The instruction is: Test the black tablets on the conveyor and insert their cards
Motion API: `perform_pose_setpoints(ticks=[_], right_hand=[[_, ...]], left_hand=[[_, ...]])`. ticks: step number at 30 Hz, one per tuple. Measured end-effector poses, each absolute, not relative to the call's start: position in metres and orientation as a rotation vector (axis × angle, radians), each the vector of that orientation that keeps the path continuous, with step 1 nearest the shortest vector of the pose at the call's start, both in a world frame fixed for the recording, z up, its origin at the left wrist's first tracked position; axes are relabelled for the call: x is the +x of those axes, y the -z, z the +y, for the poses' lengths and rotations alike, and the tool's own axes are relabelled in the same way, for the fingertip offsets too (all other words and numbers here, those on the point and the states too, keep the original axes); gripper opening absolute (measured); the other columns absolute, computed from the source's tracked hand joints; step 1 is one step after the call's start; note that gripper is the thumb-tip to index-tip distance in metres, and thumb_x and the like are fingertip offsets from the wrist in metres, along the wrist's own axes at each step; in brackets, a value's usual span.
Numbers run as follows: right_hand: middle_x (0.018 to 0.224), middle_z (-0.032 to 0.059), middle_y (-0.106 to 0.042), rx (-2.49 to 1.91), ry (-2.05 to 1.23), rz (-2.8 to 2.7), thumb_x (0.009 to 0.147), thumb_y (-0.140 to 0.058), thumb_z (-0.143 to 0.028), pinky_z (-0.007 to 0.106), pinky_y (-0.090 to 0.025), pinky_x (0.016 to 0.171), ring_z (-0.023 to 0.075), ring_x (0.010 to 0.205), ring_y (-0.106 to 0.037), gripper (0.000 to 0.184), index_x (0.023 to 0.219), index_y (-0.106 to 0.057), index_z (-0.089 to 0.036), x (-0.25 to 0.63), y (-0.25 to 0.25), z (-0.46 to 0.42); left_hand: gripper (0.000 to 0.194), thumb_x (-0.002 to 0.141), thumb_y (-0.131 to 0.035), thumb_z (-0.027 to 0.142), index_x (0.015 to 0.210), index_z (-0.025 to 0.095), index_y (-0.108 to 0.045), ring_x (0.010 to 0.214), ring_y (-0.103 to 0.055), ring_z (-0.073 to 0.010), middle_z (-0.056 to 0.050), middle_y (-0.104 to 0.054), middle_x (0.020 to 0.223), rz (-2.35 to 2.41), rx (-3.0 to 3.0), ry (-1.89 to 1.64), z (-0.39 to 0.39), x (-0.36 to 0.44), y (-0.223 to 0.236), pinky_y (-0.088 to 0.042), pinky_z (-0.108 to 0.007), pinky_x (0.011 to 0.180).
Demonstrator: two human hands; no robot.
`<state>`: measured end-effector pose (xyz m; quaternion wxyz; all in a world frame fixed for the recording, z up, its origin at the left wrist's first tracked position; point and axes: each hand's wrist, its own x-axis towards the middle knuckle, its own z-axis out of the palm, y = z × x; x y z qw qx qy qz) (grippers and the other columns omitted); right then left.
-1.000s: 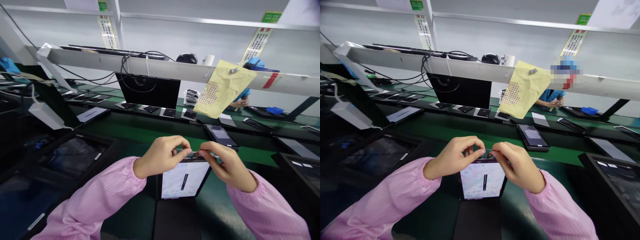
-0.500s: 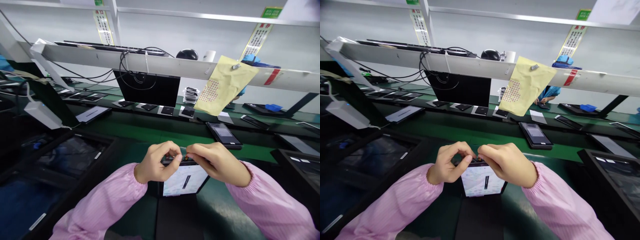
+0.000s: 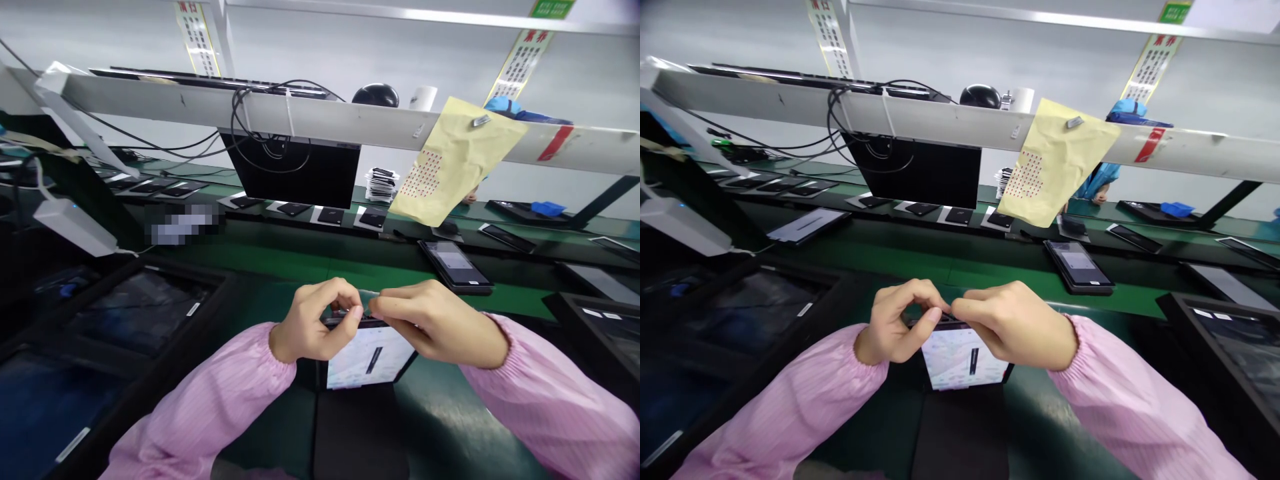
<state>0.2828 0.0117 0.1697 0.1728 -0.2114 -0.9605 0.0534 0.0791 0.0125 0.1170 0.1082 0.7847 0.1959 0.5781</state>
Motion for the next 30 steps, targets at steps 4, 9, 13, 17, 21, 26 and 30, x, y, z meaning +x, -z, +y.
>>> perform_pose_setpoints(ticks=[4, 9, 13, 17, 21, 26, 30], right_hand=[[0.064, -0.0036, -0.042, -0.570, -0.186, -2.729, 0.093, -0.037, -0.008, 0.023, -0.027, 0.051, 0.0087, 0.054, -0.033, 0.024, 0.075, -0.047, -0.020, 0.279, -0.169, 0.015], [0.068, -0.0022, -0.053, -0.631, -0.184, -2.692, 0.099, -0.040, -0.017, 0.023, -0.034, 0.053, 0.0090, 0.058, -0.047, 0.022, 0.082, -0.054, -0.020, 0.282, -0.170, 0.017], [0.098, 0.0056, -0.065, -0.815, -0.071, -2.231, 0.096, -0.051, -0.029, 0.031, -0.049, 0.079, 0.0178, 0.089, -0.063, 0.021, 0.116, -0.056, -0.024, 0.306, -0.138, 0.007], [0.130, 0.0112, -0.054, -0.928, -0.018, -1.570, 0.094, -0.048, -0.024, 0.048, -0.042, 0.104, 0.0274, 0.122, -0.052, 0.047, 0.140, -0.041, -0.026, 0.324, -0.058, -0.008], [0.139, 0.0114, -0.045, -0.972, -0.075, -1.493, 0.091, -0.051, -0.020, 0.050, -0.038, 0.110, 0.0262, 0.129, -0.048, 0.063, 0.149, -0.026, -0.029, 0.310, 0.003, -0.013], [0.143, 0.0192, -0.036, -1.022, -0.228, -1.527, 0.076, -0.073, -0.033, 0.050, -0.044, 0.105, 0.0318, 0.131, -0.046, 0.100, 0.152, -0.009, -0.024, 0.289, 0.010, -0.015], [0.120, 0.0138, -0.051, -0.967, -0.397, -1.425, 0.082, -0.066, -0.036, 0.049, -0.051, 0.095, 0.0273, 0.111, -0.059, 0.092, 0.151, -0.007, -0.025, 0.288, -0.009, -0.015]], left_hand=[[0.006, 0.082, -0.055, 0.012, 0.079, 0.017, -0.057, 0.051, -0.055, -0.0075, 0.002, -0.060, 0.062, 0.576, 2.304, -1.710, 0.014, 0.080, -0.117, -0.044, -0.017, 0.047], [0.005, 0.083, -0.055, 0.013, 0.080, 0.017, -0.057, 0.051, -0.057, -0.0080, 0.001, -0.063, 0.064, 0.595, 2.310, -1.696, 0.016, 0.078, -0.116, -0.045, -0.018, 0.048], [0.005, 0.084, -0.056, 0.015, 0.080, 0.016, -0.059, 0.051, -0.057, -0.0077, 0.001, -0.064, 0.064, 0.614, 2.284, -1.698, 0.018, 0.077, -0.114, -0.046, -0.017, 0.047], [0.005, 0.083, -0.057, 0.012, 0.081, 0.016, -0.059, 0.055, -0.062, -0.0100, -0.002, -0.067, 0.067, 0.588, 2.255, -1.701, 0.020, 0.077, -0.113, -0.048, -0.018, 0.047], [0.006, 0.082, -0.058, 0.010, 0.081, 0.017, -0.059, 0.057, -0.065, -0.0119, -0.002, -0.068, 0.067, 0.555, 2.256, -1.734, 0.022, 0.077, -0.111, -0.049, -0.019, 0.046], [0.007, 0.081, -0.058, 0.010, 0.081, 0.016, -0.059, 0.056, -0.066, -0.0130, -0.002, -0.068, 0.068, 0.565, 2.265, -1.739, 0.025, 0.077, -0.110, -0.049, -0.019, 0.045], [0.006, 0.082, -0.058, 0.010, 0.080, 0.016, -0.059, 0.055, -0.065, -0.0119, -0.002, -0.068, 0.067, 0.555, 2.267, -1.737, 0.029, 0.078, -0.111, -0.049, -0.018, 0.045]])
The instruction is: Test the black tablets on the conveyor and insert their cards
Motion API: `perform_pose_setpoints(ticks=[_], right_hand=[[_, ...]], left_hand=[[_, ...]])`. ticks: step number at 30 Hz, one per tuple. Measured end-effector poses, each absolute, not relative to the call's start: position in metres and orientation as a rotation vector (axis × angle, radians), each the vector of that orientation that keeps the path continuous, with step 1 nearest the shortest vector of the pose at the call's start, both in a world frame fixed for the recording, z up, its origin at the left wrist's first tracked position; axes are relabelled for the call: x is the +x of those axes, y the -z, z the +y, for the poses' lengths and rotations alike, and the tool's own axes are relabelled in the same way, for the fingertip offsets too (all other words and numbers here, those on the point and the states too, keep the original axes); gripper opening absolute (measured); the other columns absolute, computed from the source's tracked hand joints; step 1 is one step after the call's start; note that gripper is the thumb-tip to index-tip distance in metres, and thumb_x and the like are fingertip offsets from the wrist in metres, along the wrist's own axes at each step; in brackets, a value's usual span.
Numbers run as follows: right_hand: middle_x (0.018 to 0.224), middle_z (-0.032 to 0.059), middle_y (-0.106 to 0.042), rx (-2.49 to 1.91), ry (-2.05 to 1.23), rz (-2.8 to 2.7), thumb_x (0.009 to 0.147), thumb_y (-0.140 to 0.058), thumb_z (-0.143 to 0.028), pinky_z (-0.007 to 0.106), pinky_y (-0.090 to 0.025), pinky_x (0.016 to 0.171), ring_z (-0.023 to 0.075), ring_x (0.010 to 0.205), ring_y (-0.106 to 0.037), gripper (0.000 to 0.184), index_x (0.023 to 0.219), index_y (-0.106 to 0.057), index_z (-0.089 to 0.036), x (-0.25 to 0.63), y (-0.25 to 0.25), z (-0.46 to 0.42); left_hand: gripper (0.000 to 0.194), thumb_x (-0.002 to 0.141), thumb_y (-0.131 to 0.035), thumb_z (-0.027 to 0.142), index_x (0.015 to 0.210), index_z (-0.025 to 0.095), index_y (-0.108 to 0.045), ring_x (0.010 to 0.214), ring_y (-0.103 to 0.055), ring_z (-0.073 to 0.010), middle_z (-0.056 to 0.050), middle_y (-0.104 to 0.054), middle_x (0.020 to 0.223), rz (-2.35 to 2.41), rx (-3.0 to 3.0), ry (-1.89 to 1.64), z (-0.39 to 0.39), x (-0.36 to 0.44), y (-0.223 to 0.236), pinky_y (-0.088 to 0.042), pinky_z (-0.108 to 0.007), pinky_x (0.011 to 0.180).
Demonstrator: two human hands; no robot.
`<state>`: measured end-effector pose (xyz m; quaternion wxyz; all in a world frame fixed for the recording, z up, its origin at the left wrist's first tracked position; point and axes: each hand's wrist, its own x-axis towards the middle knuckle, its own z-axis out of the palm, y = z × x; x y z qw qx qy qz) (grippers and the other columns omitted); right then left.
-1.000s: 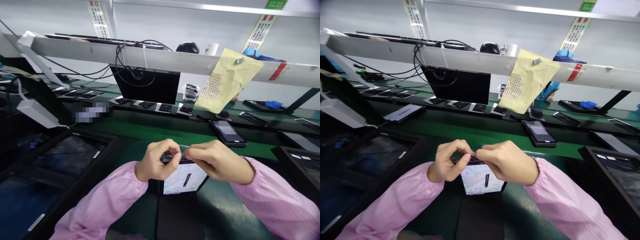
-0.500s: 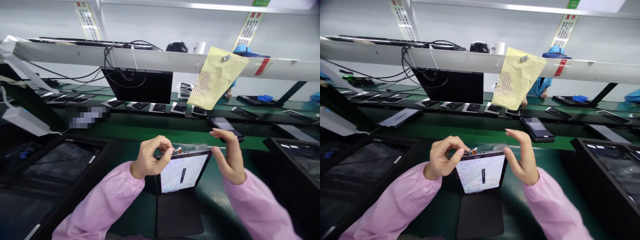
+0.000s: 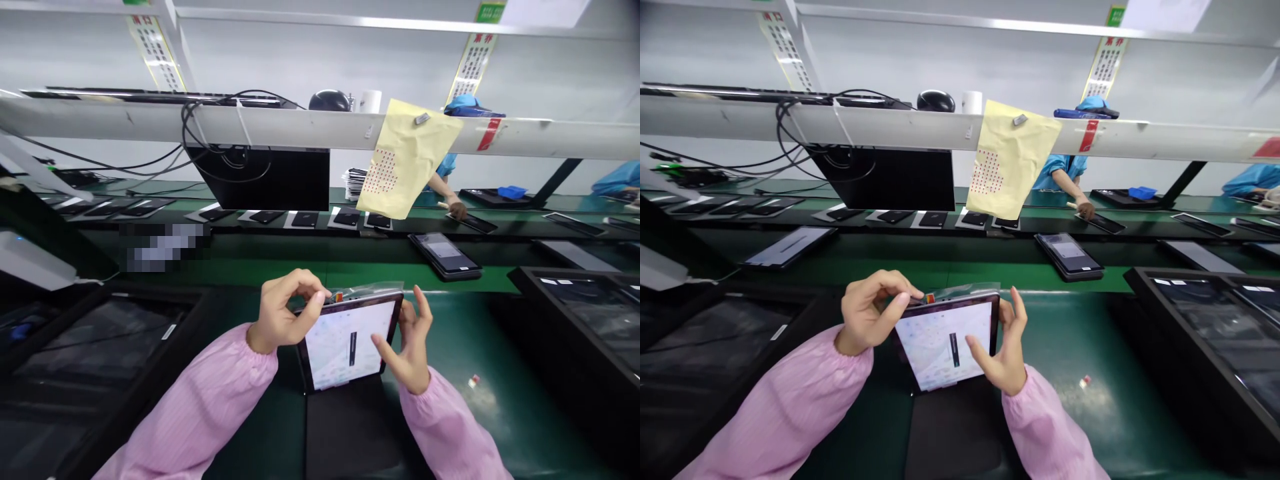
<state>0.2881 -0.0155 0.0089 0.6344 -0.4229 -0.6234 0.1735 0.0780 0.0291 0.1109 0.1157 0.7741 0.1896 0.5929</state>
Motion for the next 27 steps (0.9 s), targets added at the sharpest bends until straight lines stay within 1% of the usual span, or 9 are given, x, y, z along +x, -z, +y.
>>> perform_pose_setpoints(ticks=[2, 4, 7, 13, 19, 27], right_hand=[[0.113, 0.0111, -0.053, -0.926, -0.437, -1.391, 0.087, -0.059, -0.034, 0.045, -0.052, 0.091, 0.0243, 0.104, -0.061, 0.080, 0.150, -0.010, -0.027, 0.289, -0.018, -0.013], [0.111, 0.0099, -0.053, -0.891, -0.467, -1.371, 0.091, -0.054, -0.032, 0.043, -0.052, 0.091, 0.0220, 0.101, -0.061, 0.071, 0.149, -0.014, -0.029, 0.288, -0.023, -0.009], [0.112, 0.0090, -0.052, -0.882, -0.476, -1.346, 0.092, -0.053, -0.030, 0.041, -0.051, 0.092, 0.0205, 0.102, -0.061, 0.065, 0.147, -0.017, -0.030, 0.286, -0.026, -0.004], [0.104, 0.0064, -0.052, -0.943, -0.416, -1.317, 0.088, -0.061, -0.029, 0.035, -0.053, 0.083, 0.0178, 0.090, -0.061, 0.067, 0.143, -0.023, -0.029, 0.283, -0.024, -0.001], [0.107, 0.0066, -0.052, -0.952, -0.358, -1.292, 0.083, -0.067, -0.025, 0.034, -0.053, 0.080, 0.0183, 0.092, -0.061, 0.071, 0.142, -0.027, -0.029, 0.281, -0.024, -0.001], [0.106, 0.0057, -0.053, -0.953, -0.329, -1.292, 0.082, -0.069, -0.023, 0.032, -0.055, 0.077, 0.0175, 0.091, -0.063, 0.072, 0.142, -0.029, -0.029, 0.282, -0.022, -0.002]], left_hand=[[0.006, 0.082, -0.058, 0.010, 0.079, 0.016, -0.059, 0.055, -0.064, -0.0109, -0.002, -0.068, 0.066, 0.550, 2.264, -1.734, 0.033, 0.079, -0.112, -0.050, -0.018, 0.045], [0.006, 0.082, -0.058, 0.011, 0.079, 0.015, -0.059, 0.053, -0.064, -0.0101, -0.001, -0.068, 0.066, 0.548, 2.257, -1.729, 0.038, 0.080, -0.112, -0.050, -0.017, 0.046], [0.006, 0.083, -0.059, 0.012, 0.078, 0.015, -0.059, 0.051, -0.062, -0.0095, -0.001, -0.067, 0.065, 0.533, 2.232, -1.706, 0.045, 0.081, -0.112, -0.050, -0.017, 0.046], [0.005, 0.082, -0.059, 0.010, 0.079, 0.015, -0.059, 0.052, -0.062, -0.0090, -0.001, -0.067, 0.067, 0.497, 2.235, -1.692, 0.049, 0.080, -0.111, -0.050, -0.016, 0.046], [0.007, 0.081, -0.059, 0.008, 0.079, 0.015, -0.058, 0.055, -0.064, -0.0103, -0.001, -0.067, 0.068, 0.457, 2.236, -1.703, 0.047, 0.080, -0.109, -0.051, -0.017, 0.049], [0.008, 0.080, -0.058, 0.007, 0.080, 0.015, -0.058, 0.056, -0.063, -0.0120, -0.002, -0.066, 0.067, 0.433, 2.224, -1.709, 0.046, 0.081, -0.109, -0.051, -0.019, 0.048]])
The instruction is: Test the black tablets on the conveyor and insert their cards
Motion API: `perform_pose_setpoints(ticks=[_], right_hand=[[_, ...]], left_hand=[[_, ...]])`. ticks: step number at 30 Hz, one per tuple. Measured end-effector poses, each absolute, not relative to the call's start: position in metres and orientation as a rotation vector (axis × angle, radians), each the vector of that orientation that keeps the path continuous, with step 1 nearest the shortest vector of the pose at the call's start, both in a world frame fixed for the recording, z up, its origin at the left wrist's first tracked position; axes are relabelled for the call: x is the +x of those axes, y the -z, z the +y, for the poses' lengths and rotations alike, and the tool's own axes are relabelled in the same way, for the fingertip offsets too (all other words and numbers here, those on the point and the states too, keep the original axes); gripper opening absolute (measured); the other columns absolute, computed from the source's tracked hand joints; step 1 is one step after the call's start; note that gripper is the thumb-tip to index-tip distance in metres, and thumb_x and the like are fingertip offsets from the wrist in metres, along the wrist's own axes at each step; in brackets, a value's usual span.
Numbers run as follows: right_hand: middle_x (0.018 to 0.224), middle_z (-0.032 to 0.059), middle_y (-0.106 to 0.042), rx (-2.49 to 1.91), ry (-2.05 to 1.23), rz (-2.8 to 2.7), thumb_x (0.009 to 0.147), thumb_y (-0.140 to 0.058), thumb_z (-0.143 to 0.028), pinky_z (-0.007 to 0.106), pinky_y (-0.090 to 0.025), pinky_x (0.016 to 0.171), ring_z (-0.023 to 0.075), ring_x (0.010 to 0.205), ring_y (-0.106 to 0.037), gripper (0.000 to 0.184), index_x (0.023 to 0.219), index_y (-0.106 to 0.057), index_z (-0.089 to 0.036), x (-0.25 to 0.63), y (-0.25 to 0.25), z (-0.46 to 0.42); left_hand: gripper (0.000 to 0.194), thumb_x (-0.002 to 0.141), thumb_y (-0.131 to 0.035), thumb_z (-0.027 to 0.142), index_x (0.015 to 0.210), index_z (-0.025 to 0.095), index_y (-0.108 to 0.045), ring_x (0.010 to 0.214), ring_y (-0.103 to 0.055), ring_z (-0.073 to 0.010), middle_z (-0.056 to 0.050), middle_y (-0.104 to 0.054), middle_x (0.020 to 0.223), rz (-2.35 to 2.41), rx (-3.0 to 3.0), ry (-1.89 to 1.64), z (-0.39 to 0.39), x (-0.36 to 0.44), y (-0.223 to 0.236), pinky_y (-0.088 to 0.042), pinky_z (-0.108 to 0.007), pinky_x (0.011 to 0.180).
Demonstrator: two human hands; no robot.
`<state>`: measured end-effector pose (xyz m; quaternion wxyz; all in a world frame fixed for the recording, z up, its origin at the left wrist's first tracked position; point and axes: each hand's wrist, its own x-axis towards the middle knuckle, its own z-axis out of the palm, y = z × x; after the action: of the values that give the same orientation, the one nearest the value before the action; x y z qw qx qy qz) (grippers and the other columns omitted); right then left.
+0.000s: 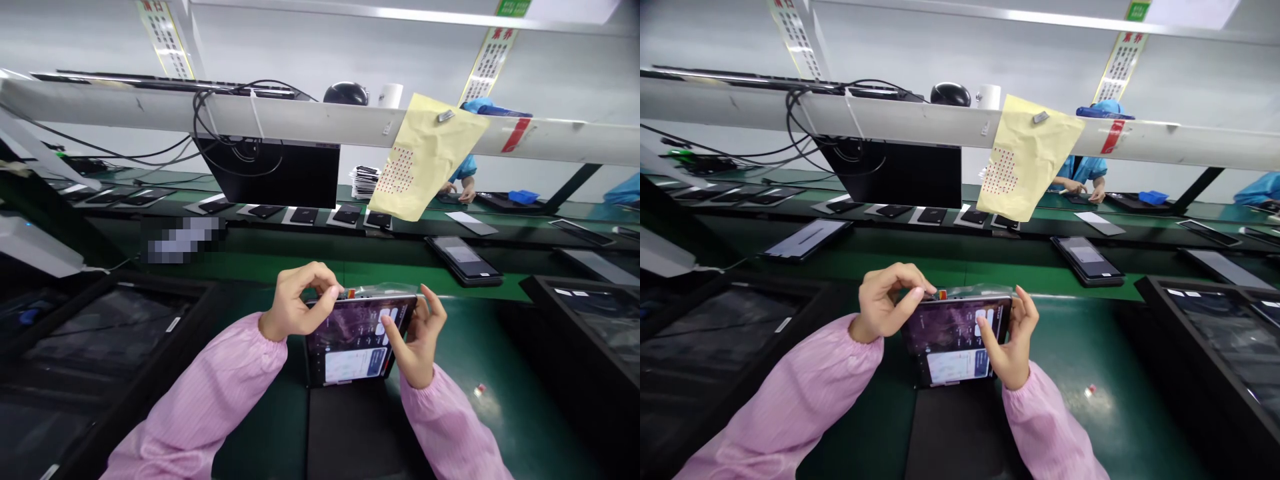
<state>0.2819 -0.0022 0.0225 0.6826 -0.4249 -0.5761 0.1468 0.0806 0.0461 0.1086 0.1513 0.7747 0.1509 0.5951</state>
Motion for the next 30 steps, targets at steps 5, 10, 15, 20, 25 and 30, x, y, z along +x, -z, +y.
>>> perform_pose_setpoints(ticks=[5, 10, 15, 20, 25, 30], right_hand=[[0.109, 0.0068, -0.054, -0.966, -0.308, -1.306, 0.082, -0.069, -0.022, 0.033, -0.055, 0.077, 0.0189, 0.094, -0.063, 0.073, 0.143, -0.028, -0.029, 0.282, -0.018, -0.004], [0.126, 0.0107, -0.050, -0.903, -0.068, -1.433, 0.081, -0.067, -0.017, 0.044, -0.049, 0.092, 0.0249, 0.116, -0.056, 0.076, 0.144, -0.027, -0.029, 0.290, -0.040, -0.007], [0.102, 0.0065, -0.060, -0.735, 0.226, -1.994, 0.085, -0.063, -0.015, 0.034, -0.047, 0.081, 0.0197, 0.095, -0.057, 0.031, 0.114, -0.054, -0.022, 0.300, -0.122, -0.002], [0.079, 0.0018, -0.062, -0.719, -0.182, -2.647, 0.096, -0.052, -0.033, 0.023, -0.042, 0.061, 0.0114, 0.068, -0.056, 0.016, 0.094, -0.057, -0.018, 0.290, -0.177, 0.023], [0.068, -0.0036, -0.056, -0.699, -0.329, -2.715, 0.096, -0.051, -0.026, 0.021, -0.032, 0.053, 0.0066, 0.055, -0.044, 0.012, 0.089, -0.056, -0.018, 0.283, -0.183, 0.029], [0.070, -0.0026, -0.055, -0.715, -0.340, -2.720, 0.096, -0.050, -0.022, 0.021, -0.031, 0.053, 0.0070, 0.056, -0.043, 0.011, 0.086, -0.054, -0.018, 0.283, -0.181, 0.024]], left_hand=[[0.008, 0.080, -0.058, 0.007, 0.079, 0.015, -0.058, 0.055, -0.063, -0.0115, -0.003, -0.066, 0.067, 0.422, 2.229, -1.716, 0.044, 0.081, -0.109, -0.049, -0.019, 0.047], [0.007, 0.080, -0.058, 0.008, 0.078, 0.015, -0.058, 0.054, -0.062, -0.0113, -0.002, -0.066, 0.065, 0.412, 2.233, -1.745, 0.041, 0.082, -0.110, -0.046, -0.018, 0.046], [0.006, 0.080, -0.058, 0.010, 0.077, 0.015, -0.057, 0.055, -0.062, -0.0112, -0.002, -0.066, 0.065, 0.408, 2.252, -1.733, 0.035, 0.081, -0.113, -0.046, -0.019, 0.046], [0.005, 0.080, -0.058, 0.011, 0.078, 0.015, -0.057, 0.056, -0.062, -0.0114, -0.002, -0.066, 0.066, 0.427, 2.272, -1.702, 0.030, 0.079, -0.114, -0.047, -0.020, 0.049], [0.006, 0.081, -0.056, 0.011, 0.078, 0.016, -0.058, 0.052, -0.059, -0.0092, -0.001, -0.066, 0.065, 0.438, 2.261, -1.703, 0.030, 0.079, -0.114, -0.044, -0.018, 0.046], [0.006, 0.081, -0.057, 0.011, 0.078, 0.016, -0.058, 0.053, -0.060, -0.0102, -0.001, -0.065, 0.064, 0.430, 2.247, -1.700, 0.031, 0.080, -0.114, -0.044, -0.018, 0.046]])
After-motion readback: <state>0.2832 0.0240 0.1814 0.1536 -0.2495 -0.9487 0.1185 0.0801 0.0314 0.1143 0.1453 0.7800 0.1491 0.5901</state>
